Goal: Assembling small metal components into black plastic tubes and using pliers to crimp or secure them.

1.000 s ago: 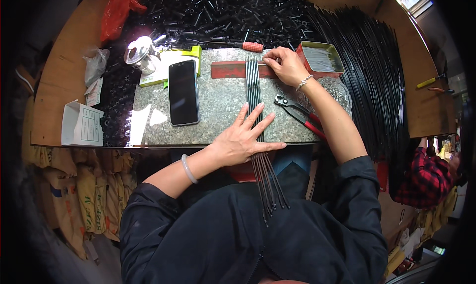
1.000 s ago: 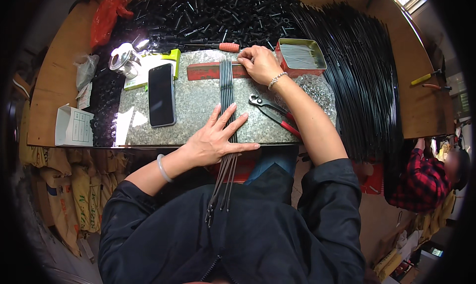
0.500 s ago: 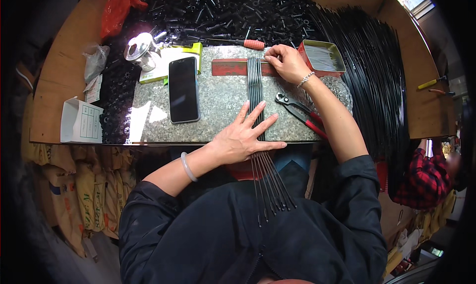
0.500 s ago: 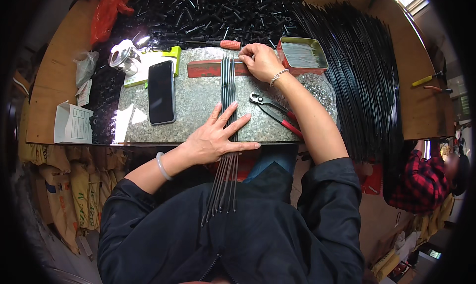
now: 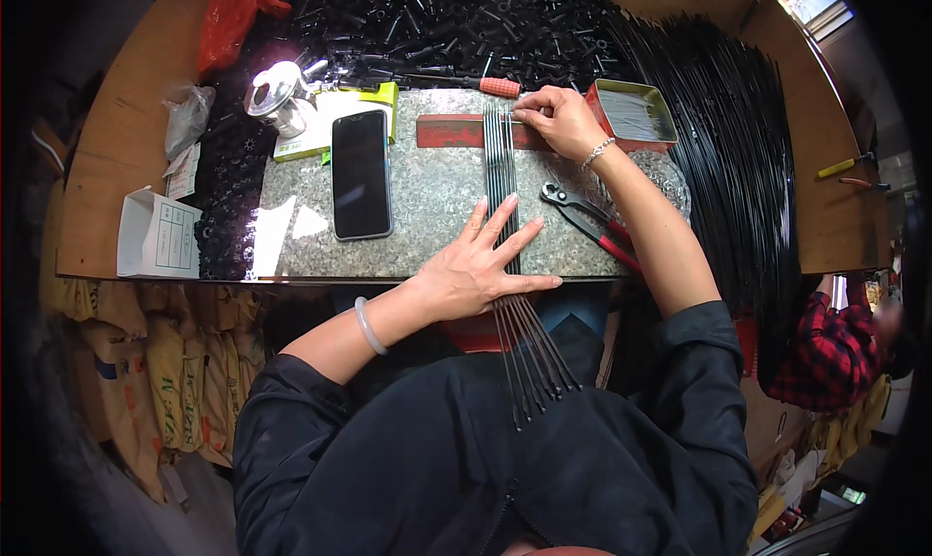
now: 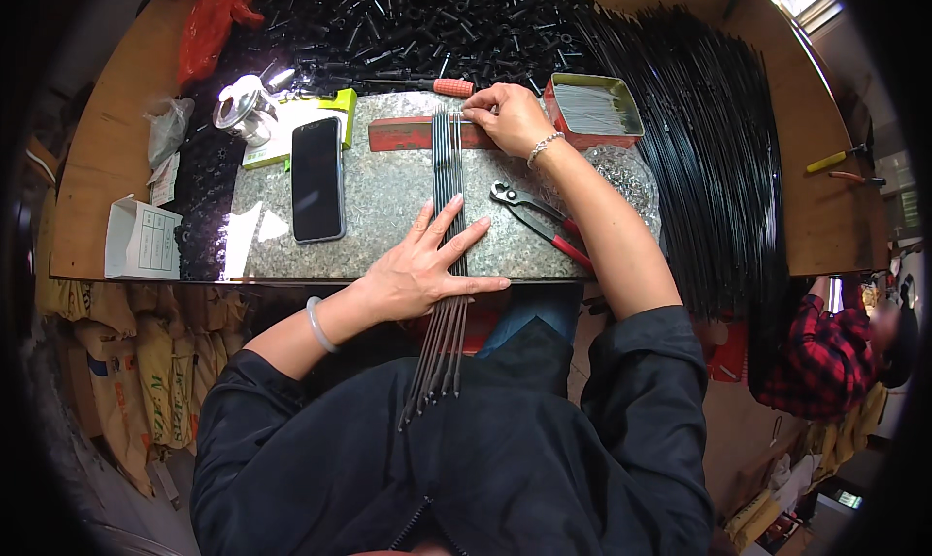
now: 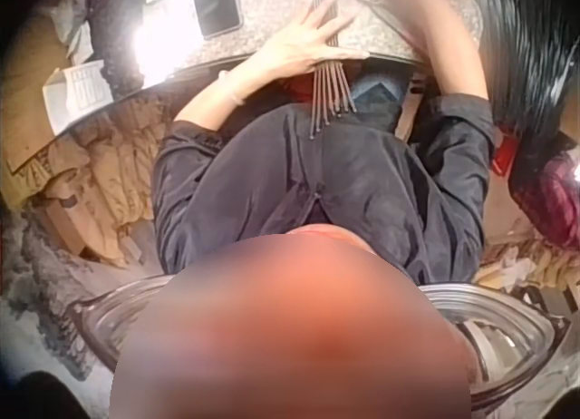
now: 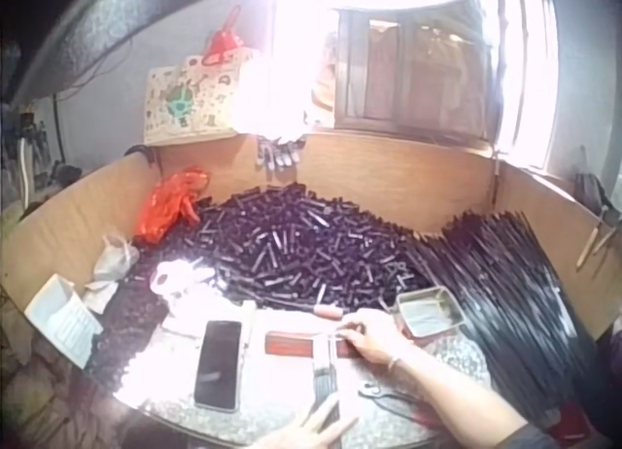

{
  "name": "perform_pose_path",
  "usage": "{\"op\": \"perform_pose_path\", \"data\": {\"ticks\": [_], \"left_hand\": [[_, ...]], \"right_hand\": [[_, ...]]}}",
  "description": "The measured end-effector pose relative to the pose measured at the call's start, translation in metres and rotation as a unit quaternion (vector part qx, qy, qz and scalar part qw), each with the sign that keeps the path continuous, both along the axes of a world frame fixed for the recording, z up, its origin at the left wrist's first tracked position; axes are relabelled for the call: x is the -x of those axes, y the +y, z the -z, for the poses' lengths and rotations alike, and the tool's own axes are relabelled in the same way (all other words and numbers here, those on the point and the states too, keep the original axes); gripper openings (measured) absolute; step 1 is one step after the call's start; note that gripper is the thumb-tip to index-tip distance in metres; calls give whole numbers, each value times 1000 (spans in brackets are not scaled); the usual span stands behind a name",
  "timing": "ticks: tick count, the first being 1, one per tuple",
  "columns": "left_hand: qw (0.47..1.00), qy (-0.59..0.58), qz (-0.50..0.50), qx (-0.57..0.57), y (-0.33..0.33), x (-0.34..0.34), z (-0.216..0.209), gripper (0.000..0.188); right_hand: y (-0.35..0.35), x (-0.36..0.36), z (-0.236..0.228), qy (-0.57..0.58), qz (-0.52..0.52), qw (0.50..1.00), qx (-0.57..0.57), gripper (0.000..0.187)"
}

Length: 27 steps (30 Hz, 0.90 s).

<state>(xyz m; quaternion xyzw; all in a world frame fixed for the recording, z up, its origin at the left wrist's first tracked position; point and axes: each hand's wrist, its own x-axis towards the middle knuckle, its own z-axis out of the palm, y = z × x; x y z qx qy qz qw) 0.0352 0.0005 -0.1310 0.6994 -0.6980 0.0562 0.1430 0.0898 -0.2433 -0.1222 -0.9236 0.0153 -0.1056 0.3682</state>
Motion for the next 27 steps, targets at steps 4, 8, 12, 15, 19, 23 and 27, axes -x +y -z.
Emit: {"op": "perform_pose_path", "data": {"ticks": [4, 8, 12, 15, 19, 23, 27], "left_hand": [[1000, 0, -2, -5, 0, 0, -2, 62], [1000, 10, -2, -4, 0, 0, -2, 64], [1000, 8, -8, 0, 0, 0, -1, 67], [1000, 7, -5, 2, -1, -1, -1, 70], [1000, 0, -4, -10, -1, -2, -3, 73], [1000, -6, -8, -7, 0, -1, -3, 74], [1000, -8, -15, -7, 0, -2, -3, 75]], "right_hand": [[-3, -3, 3, 28, 24, 997, -62, 18], [-2, -6, 2, 16, -17, 999, -41, 16], [-4, -8, -4, 47, -50, 996, -48, 15], [-6, -9, -6, 23, -64, 998, -8, 14], [-6, -11, -12, 41, -86, 995, 30, 14], [-3, -12, -9, 26, -94, 995, -15, 11], [-8, -14, -13, 51, -121, 991, 7, 10]]}}
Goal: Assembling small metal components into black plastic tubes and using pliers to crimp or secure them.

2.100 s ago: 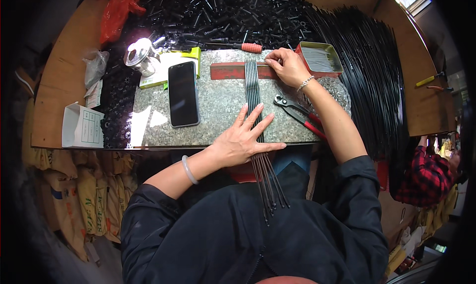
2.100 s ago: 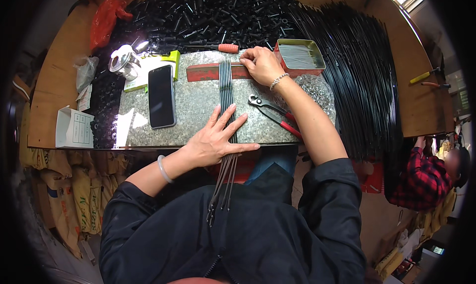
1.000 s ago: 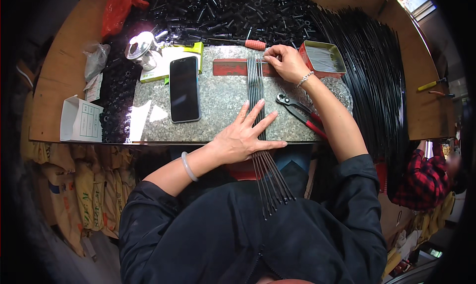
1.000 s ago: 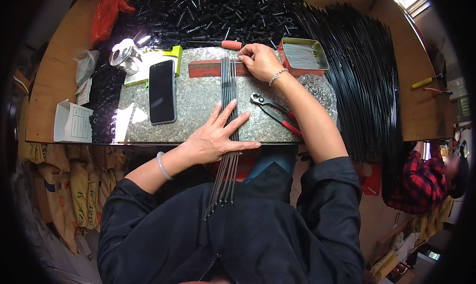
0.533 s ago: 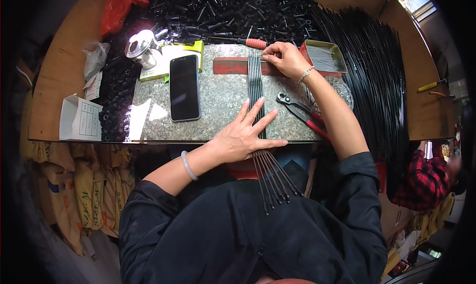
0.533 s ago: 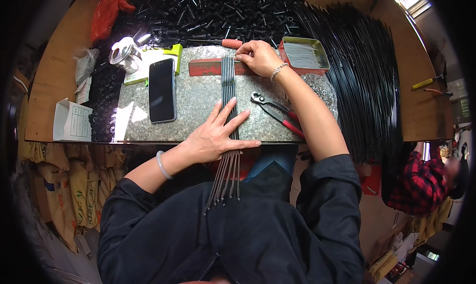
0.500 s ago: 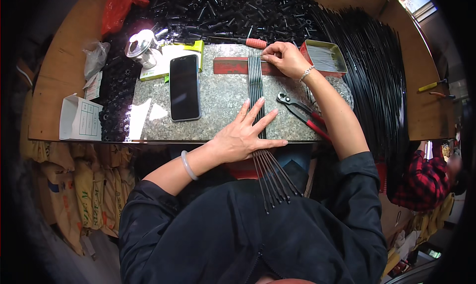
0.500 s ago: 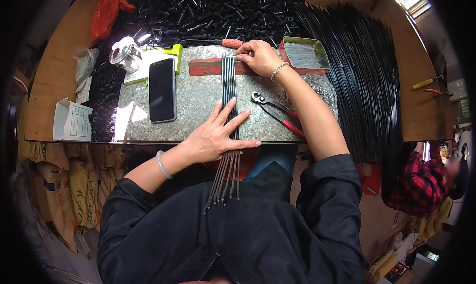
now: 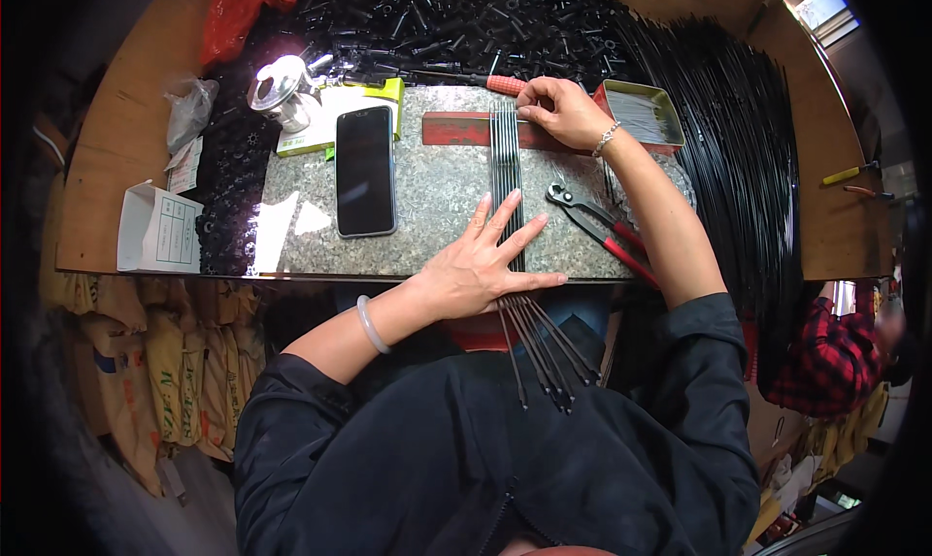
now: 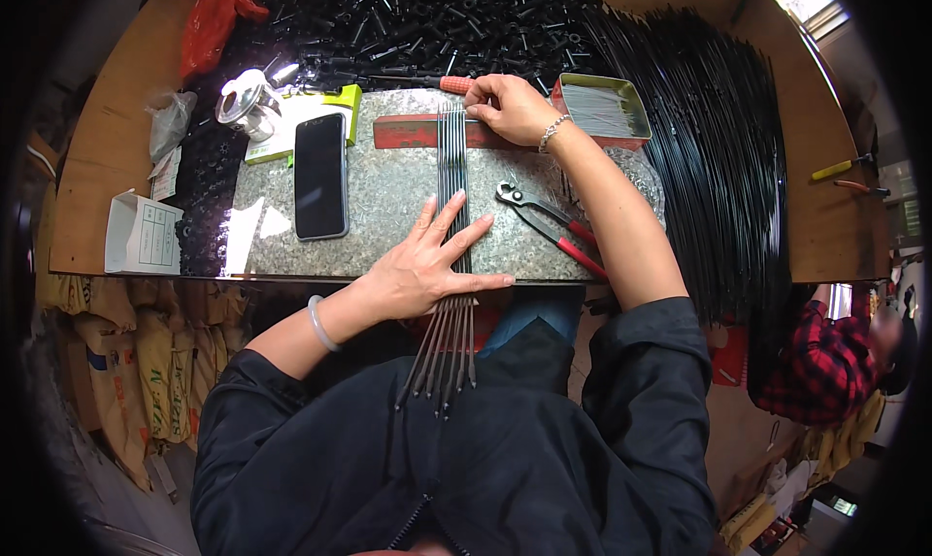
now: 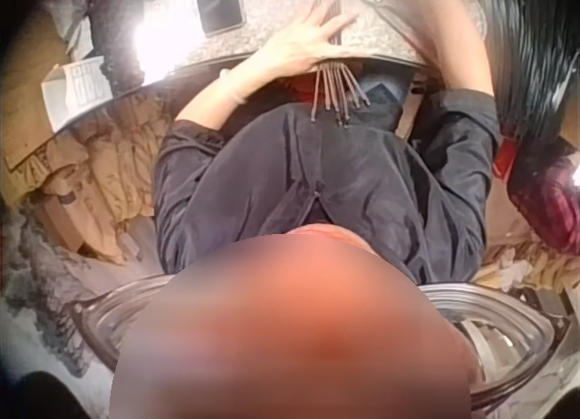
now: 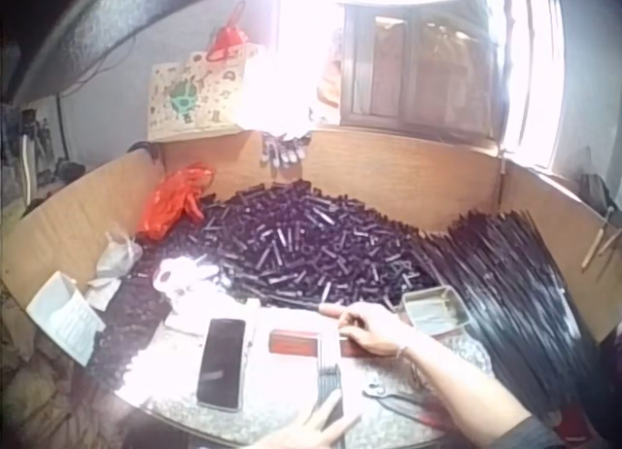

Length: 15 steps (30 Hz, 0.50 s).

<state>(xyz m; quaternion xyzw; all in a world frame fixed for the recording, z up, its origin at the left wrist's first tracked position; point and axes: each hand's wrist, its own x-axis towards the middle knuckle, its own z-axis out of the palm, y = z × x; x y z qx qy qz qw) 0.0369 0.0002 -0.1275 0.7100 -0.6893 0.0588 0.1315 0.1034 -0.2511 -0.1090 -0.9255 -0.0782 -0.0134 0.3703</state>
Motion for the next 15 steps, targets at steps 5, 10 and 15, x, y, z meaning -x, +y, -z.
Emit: {"op": "perform_pose_path", "data": {"ticks": [5, 10, 15], "left_hand": [[1000, 21, 8, 7, -1, 0, 3, 76], [1000, 25, 5, 7, 1, 0, 3, 77], [999, 34, 9, 15, 0, 0, 1, 78]], "right_hand": [[11, -1, 8, -53, -4, 999, -7, 9], [12, -1, 4, -178, 26, 983, 45, 14], [-75, 37, -55, -37, 189, 963, 186, 19]]}}
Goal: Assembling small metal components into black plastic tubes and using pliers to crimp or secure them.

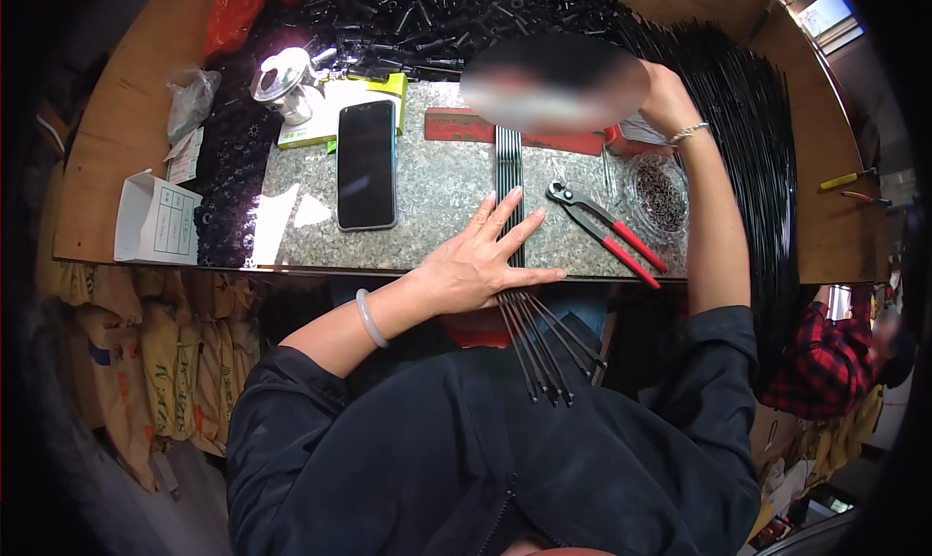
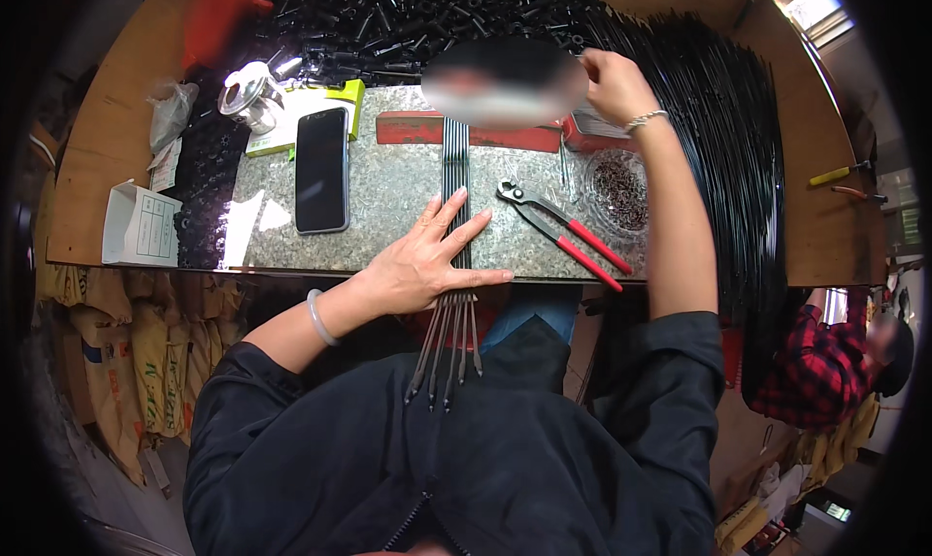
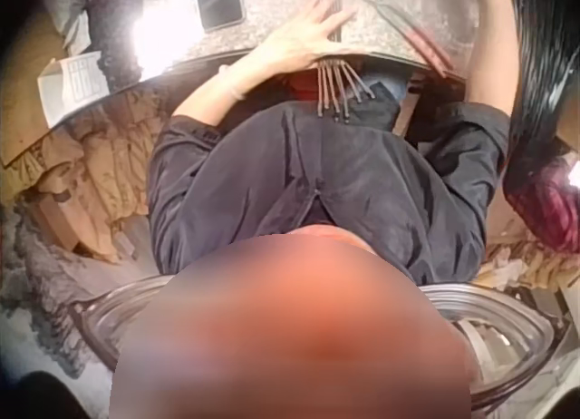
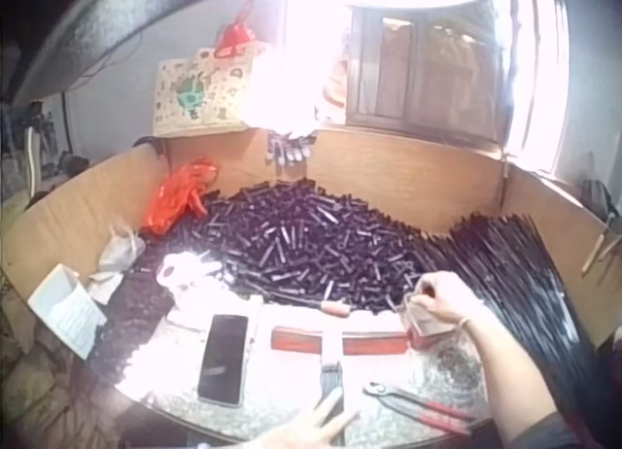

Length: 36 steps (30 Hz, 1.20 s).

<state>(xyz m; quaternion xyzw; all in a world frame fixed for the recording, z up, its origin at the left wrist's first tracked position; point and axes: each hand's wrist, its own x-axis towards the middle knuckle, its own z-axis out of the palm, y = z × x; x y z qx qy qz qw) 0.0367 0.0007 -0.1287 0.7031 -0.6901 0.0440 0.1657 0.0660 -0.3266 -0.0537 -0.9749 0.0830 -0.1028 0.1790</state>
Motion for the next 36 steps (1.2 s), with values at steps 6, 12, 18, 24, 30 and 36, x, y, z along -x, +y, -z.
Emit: {"op": "perform_pose_path", "data": {"ticks": [6, 12, 18, 24, 30, 36], "left_hand": [[1000, -9, -6, -3, 0, -1, 3, 78], [1000, -19, -11, -1, -1, 2, 3, 75], [1000, -13, -15, -3, 0, 3, 3, 75], [999, -37, -18, -7, -2, 1, 1, 78], [999, -33, -21, 9, -1, 2, 3, 82], [999, -31, -21, 13, -1, 2, 4, 82]], "right_hand": [[-14, 21, 19, 89, 20, 996, 9, 16], [-25, 25, 28, -18, 21, 998, 60, 15], [38, 11, 19, -185, -52, 981, -21, 15], [68, -24, 53, 2, -58, 989, -137, 20], [66, -37, 72, 30, -61, 980, -189, 23], [67, -36, 71, 28, -55, 977, -205, 23]]}}
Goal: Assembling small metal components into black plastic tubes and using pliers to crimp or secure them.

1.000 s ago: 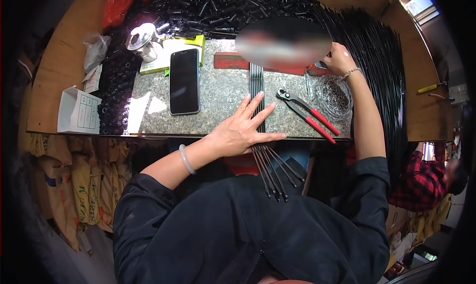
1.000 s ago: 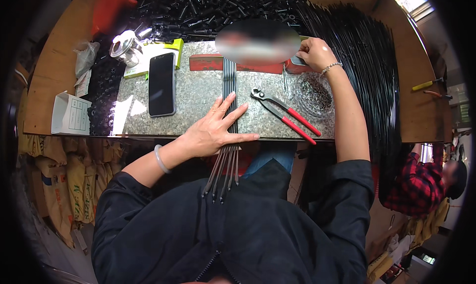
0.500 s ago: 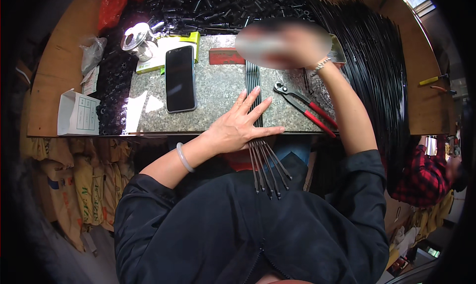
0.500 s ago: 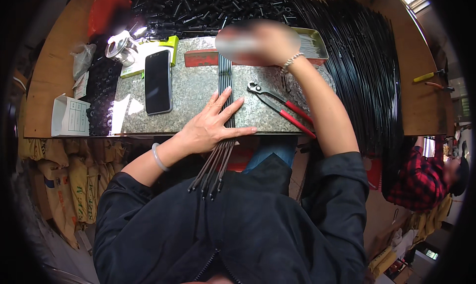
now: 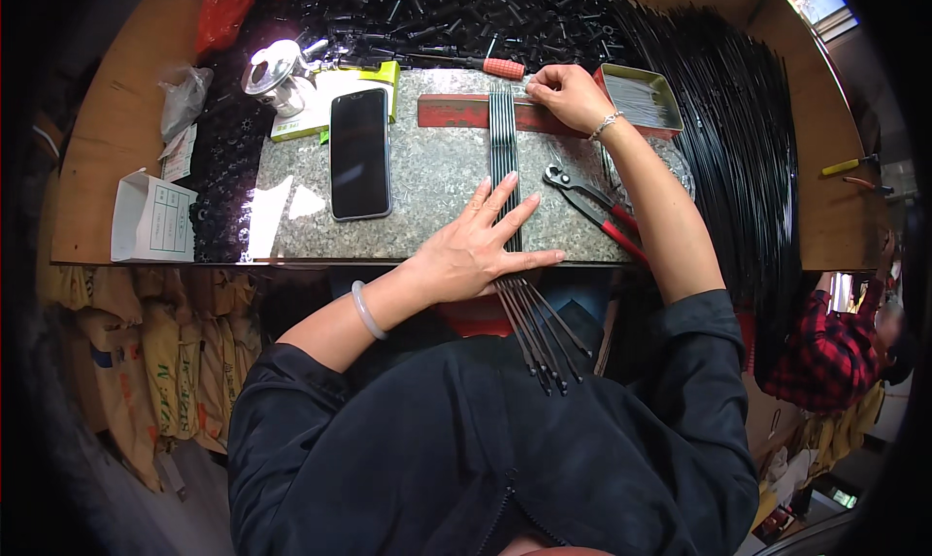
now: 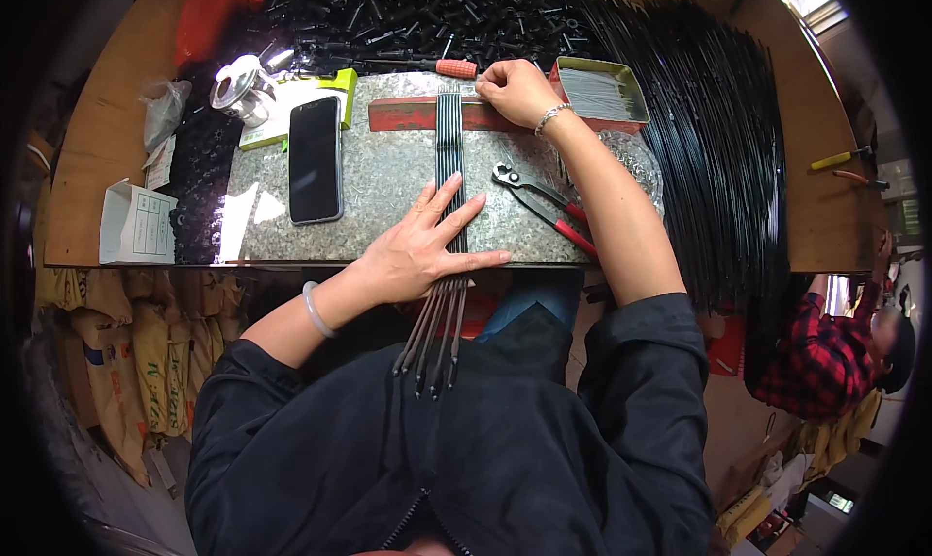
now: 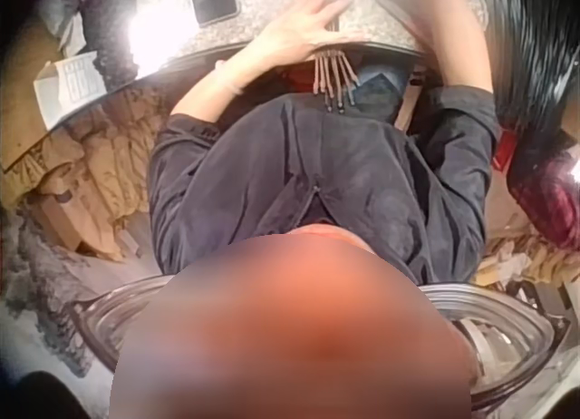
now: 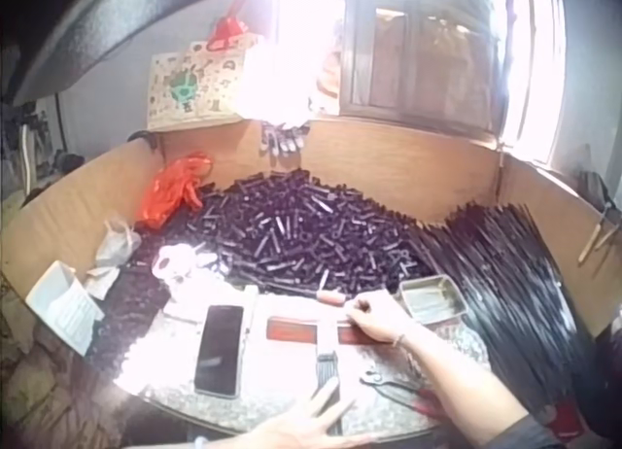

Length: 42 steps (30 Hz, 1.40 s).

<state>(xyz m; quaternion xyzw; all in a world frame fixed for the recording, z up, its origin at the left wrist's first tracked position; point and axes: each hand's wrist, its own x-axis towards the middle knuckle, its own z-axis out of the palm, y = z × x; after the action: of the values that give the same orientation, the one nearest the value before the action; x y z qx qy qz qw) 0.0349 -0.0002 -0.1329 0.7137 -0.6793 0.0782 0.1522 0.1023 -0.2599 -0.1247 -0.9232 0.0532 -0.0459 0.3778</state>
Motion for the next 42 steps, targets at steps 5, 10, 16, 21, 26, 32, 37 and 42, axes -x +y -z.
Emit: {"op": "perform_pose_path", "data": {"ticks": [5, 10, 16, 21, 26, 32, 37, 42], "left_hand": [[1000, 7, 1, -6, 0, 0, -1, 82], [1000, -1, -1, -11, 0, 0, -2, 84], [1000, 27, 0, -16, 0, 1, -6, 69], [999, 29, 2, -18, 0, 0, -7, 69], [999, 35, 5, -3, 0, 0, -4, 68], [999, 34, 4, -4, 0, 0, -4, 66], [1000, 18, 5, -7, 0, -1, -2, 75], [999, 38, 5, -10, 0, 0, -5, 67]], "right_hand": [[0, -1, 0, -3, 0, 1000, 8, 24], [1, 0, -2, 1, -1, 1000, -11, 24], [9, -1, -6, 1, -12, 999, -31, 23], [8, -8, -9, 18, -48, 998, -22, 21], [10, -14, -8, 36, -83, 996, -25, 17], [7, -15, -5, -15, -96, 994, -42, 13], [7, -15, -11, 28, -100, 994, -41, 13], [22, -17, -7, 13, -88, 993, -71, 14]]}}
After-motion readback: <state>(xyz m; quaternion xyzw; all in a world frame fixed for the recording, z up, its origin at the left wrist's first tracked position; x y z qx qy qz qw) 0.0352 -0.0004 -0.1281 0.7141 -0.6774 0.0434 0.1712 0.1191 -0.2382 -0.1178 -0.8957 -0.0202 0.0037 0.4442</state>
